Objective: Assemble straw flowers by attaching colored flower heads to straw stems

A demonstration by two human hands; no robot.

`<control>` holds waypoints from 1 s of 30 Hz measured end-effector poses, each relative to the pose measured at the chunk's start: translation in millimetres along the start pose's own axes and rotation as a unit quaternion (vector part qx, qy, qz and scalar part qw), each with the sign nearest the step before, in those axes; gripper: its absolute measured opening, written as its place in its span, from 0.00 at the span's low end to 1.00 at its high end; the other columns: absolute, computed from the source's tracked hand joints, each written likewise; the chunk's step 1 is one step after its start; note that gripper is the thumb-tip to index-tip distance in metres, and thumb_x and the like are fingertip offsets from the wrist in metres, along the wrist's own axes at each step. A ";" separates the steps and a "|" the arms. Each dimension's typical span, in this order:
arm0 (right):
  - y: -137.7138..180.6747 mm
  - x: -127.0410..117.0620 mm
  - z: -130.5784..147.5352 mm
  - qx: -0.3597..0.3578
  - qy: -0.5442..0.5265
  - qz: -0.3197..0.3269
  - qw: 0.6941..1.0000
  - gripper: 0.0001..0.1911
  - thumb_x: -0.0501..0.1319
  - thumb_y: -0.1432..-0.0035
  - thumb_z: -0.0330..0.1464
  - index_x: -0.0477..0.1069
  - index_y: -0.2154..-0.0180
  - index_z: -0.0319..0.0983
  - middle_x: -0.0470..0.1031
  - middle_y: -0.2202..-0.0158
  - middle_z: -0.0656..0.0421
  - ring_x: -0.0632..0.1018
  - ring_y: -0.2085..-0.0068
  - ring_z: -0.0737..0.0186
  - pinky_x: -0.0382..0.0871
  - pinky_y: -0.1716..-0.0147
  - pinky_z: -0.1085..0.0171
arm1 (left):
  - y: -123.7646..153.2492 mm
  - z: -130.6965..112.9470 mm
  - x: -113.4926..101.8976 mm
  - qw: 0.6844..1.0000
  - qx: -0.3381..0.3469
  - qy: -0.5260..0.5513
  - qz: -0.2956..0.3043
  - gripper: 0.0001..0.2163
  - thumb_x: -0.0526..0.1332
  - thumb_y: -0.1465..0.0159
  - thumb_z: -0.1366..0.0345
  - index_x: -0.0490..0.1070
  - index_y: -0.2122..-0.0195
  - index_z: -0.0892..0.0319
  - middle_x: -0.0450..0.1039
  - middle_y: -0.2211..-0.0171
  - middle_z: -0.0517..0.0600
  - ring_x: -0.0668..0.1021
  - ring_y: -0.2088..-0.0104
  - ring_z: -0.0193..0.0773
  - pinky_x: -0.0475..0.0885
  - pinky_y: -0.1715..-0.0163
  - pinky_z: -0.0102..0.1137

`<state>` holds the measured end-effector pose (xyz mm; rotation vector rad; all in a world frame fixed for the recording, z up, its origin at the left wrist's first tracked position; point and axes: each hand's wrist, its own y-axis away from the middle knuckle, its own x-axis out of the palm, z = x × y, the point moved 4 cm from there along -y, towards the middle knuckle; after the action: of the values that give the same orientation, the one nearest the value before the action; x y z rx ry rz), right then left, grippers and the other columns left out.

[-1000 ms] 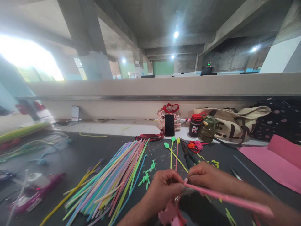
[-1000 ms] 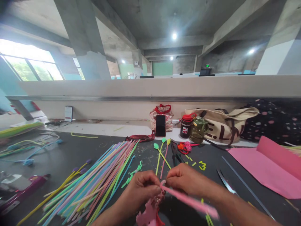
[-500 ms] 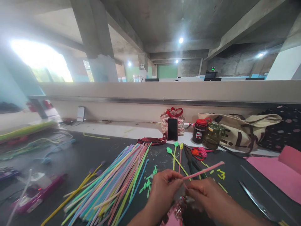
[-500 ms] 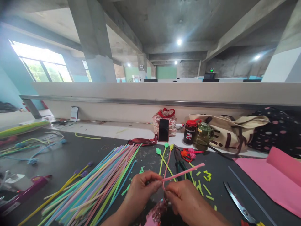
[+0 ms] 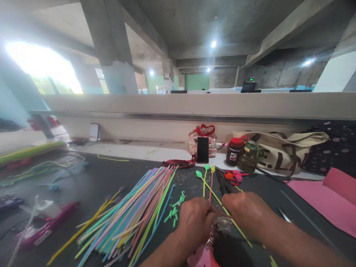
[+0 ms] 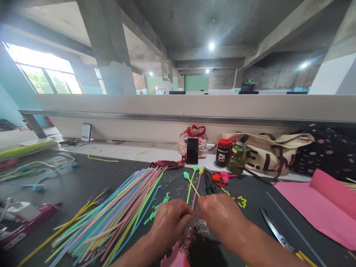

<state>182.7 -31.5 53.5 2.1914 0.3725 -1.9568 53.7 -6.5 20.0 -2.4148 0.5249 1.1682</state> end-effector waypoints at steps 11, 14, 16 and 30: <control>2.0 41.8 -14.6 0.099 -0.563 0.099 0.814 0.16 0.52 0.48 0.41 0.68 0.75 0.36 0.63 0.87 0.66 0.62 0.86 0.73 0.50 0.87 0.74 | 3.3 -2.5 -5.1 0.903 -0.116 0.414 0.005 0.04 0.59 0.53 0.67 0.69 0.80 0.63 0.65 0.83 0.44 0.65 0.81 0.28 0.57 0.79 0.24; 10.8 54.8 2.1 0.106 -0.607 0.145 0.774 0.19 0.48 0.46 0.44 0.67 0.71 0.36 0.64 0.86 0.66 0.60 0.89 0.74 0.48 0.90 0.73 | -4.0 5.6 5.6 0.829 -0.141 0.542 -0.007 0.06 0.60 0.54 0.65 0.66 0.78 0.63 0.65 0.83 0.44 0.65 0.82 0.28 0.58 0.79 0.24; 14.1 52.5 8.8 0.100 -0.576 0.122 0.802 0.19 0.46 0.44 0.43 0.65 0.73 0.36 0.64 0.85 0.65 0.61 0.89 0.74 0.48 0.89 0.73 | -7.5 9.0 13.3 0.800 -0.156 0.580 -0.002 0.08 0.60 0.53 0.63 0.65 0.76 0.62 0.67 0.82 0.46 0.66 0.81 0.29 0.58 0.79 0.25; -7.2 -9.2 -16.2 0.016 -0.345 0.094 0.934 0.12 0.52 0.49 0.32 0.69 0.78 0.36 0.64 0.86 0.64 0.62 0.83 0.72 0.49 0.83 0.72 | 12.5 -3.5 -0.9 0.961 -0.008 0.271 0.062 0.08 0.54 0.52 0.72 0.73 0.75 0.59 0.68 0.78 0.44 0.68 0.77 0.29 0.58 0.78 0.23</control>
<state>195.0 -20.4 64.8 1.3415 0.0159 -2.4410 49.2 -18.8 20.3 -2.7456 0.8383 0.5334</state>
